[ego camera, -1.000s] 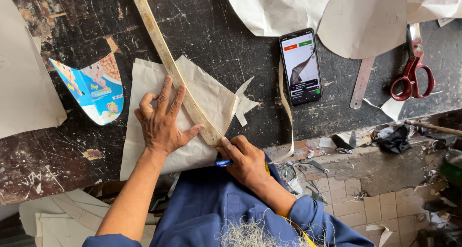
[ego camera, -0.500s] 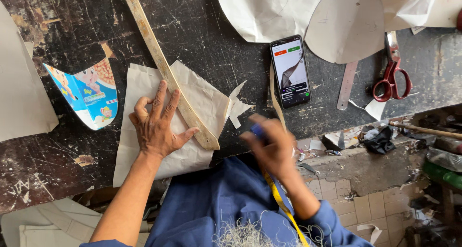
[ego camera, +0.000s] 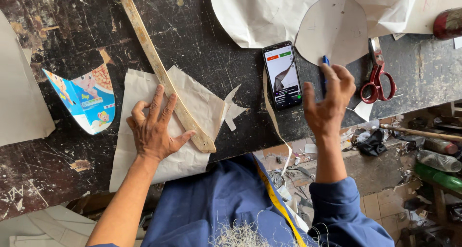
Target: The person traces a curved pattern onto paper using a pen, then uses a wooden ruler to draw straight lines and mark measurements. They cut the paper along the traced lines with scissors and continue marking additional lines on the cut piece.
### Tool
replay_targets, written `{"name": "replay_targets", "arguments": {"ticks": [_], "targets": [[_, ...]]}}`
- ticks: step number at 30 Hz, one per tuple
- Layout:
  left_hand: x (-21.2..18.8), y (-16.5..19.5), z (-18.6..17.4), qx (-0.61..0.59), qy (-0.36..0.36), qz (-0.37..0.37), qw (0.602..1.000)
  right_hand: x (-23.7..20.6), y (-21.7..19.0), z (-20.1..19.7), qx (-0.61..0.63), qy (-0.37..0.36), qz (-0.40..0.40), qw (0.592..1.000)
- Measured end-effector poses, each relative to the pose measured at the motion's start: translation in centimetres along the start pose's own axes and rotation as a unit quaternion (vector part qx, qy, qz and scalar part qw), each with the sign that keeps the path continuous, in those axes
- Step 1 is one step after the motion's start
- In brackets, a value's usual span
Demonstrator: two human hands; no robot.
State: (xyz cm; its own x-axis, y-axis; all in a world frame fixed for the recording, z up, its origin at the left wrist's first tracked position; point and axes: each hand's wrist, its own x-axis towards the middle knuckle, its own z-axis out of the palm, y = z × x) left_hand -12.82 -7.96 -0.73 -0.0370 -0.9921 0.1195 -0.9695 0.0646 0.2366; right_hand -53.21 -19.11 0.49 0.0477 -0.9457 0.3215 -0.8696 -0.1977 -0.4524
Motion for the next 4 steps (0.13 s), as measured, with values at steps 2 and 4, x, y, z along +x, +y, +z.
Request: {"name": "replay_targets", "arguments": {"ticks": [2,4], "targets": [[0.0,0.0,0.0,0.005,0.001,0.001,1.000,0.8,-0.6,1.0,-0.065,-0.048,-0.004,0.997],[0.0,0.0,0.1,0.008,-0.001,0.001,1.000,1.4,-1.3,1.6,-0.116,-0.066,-0.038,0.990]]}}
